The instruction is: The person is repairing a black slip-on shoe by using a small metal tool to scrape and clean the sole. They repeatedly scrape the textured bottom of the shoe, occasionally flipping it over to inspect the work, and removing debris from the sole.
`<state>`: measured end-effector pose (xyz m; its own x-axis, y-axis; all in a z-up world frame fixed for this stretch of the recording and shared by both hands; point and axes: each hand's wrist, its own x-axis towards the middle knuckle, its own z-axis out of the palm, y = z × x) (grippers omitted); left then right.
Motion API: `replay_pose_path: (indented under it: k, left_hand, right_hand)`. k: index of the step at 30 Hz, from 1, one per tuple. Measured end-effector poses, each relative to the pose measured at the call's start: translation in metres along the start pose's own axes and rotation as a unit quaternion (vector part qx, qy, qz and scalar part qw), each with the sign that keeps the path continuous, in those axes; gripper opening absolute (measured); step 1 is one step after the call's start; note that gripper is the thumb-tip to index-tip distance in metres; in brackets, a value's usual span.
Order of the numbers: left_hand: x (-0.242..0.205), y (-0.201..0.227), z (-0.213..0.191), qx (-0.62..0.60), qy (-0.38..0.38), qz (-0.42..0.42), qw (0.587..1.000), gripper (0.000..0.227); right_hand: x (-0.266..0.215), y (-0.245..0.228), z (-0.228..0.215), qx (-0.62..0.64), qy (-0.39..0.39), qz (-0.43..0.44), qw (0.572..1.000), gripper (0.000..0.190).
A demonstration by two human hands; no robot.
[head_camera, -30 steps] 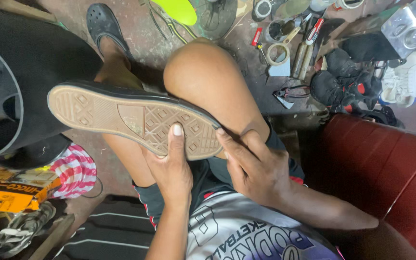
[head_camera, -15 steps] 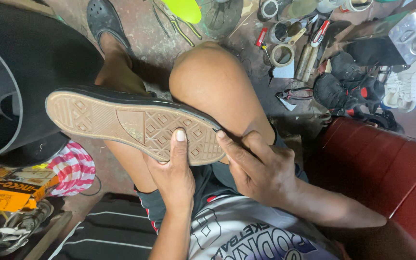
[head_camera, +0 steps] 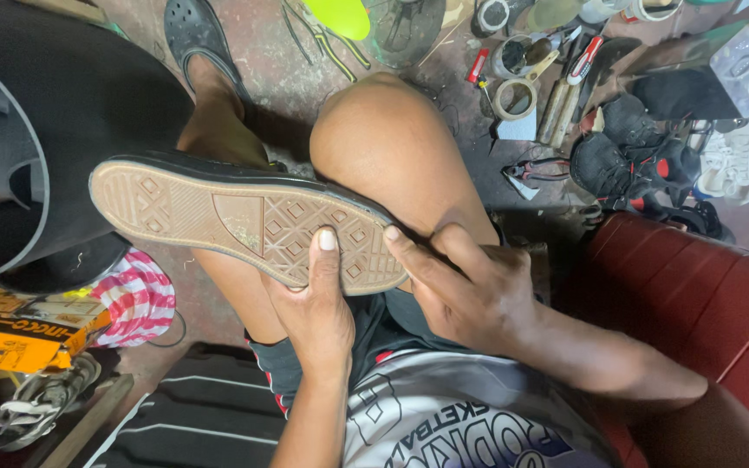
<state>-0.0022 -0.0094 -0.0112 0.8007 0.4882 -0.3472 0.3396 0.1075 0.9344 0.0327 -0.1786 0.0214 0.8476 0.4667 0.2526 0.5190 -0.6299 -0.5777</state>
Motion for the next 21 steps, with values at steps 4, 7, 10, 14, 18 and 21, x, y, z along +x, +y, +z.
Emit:
replay_pose_path:
  k: [4, 7, 10, 14, 18, 21]
  left_hand:
    - [-0.001, 0.001, 0.003, -0.023, -0.023, -0.027, 0.999, 0.039]
    - [-0.003, 0.001, 0.008, -0.035, -0.038, 0.017, 0.999, 0.05]
    - [0.0, 0.002, 0.007, -0.025, -0.05, 0.048, 0.997, 0.049]
    - [-0.007, 0.003, 0.002, -0.05, -0.022, 0.002, 0.999, 0.052]
    - [-0.009, 0.007, 0.001, -0.047, -0.032, 0.018, 0.998, 0.055]
    - [-0.007, 0.006, 0.0, -0.051, -0.03, 0.027, 0.998, 0.056]
  right_hand:
    - [0.018, -0.003, 0.001, -0.006, -0.022, -0.001, 1.0, 0.048]
    - [0.026, 0.002, -0.013, 0.128, -0.05, 0.052, 0.989, 0.04]
    - [0.028, 0.007, -0.021, 0.145, -0.019, 0.074, 0.986, 0.04]
    - [0.006, 0.007, -0.023, 0.09, -0.024, 0.103, 0.99, 0.039]
    - [-0.015, -0.006, -0.017, 0.076, -0.027, 0.084, 0.993, 0.037]
    - [-0.022, -0.008, -0.01, 0.049, -0.018, 0.066, 0.996, 0.038]
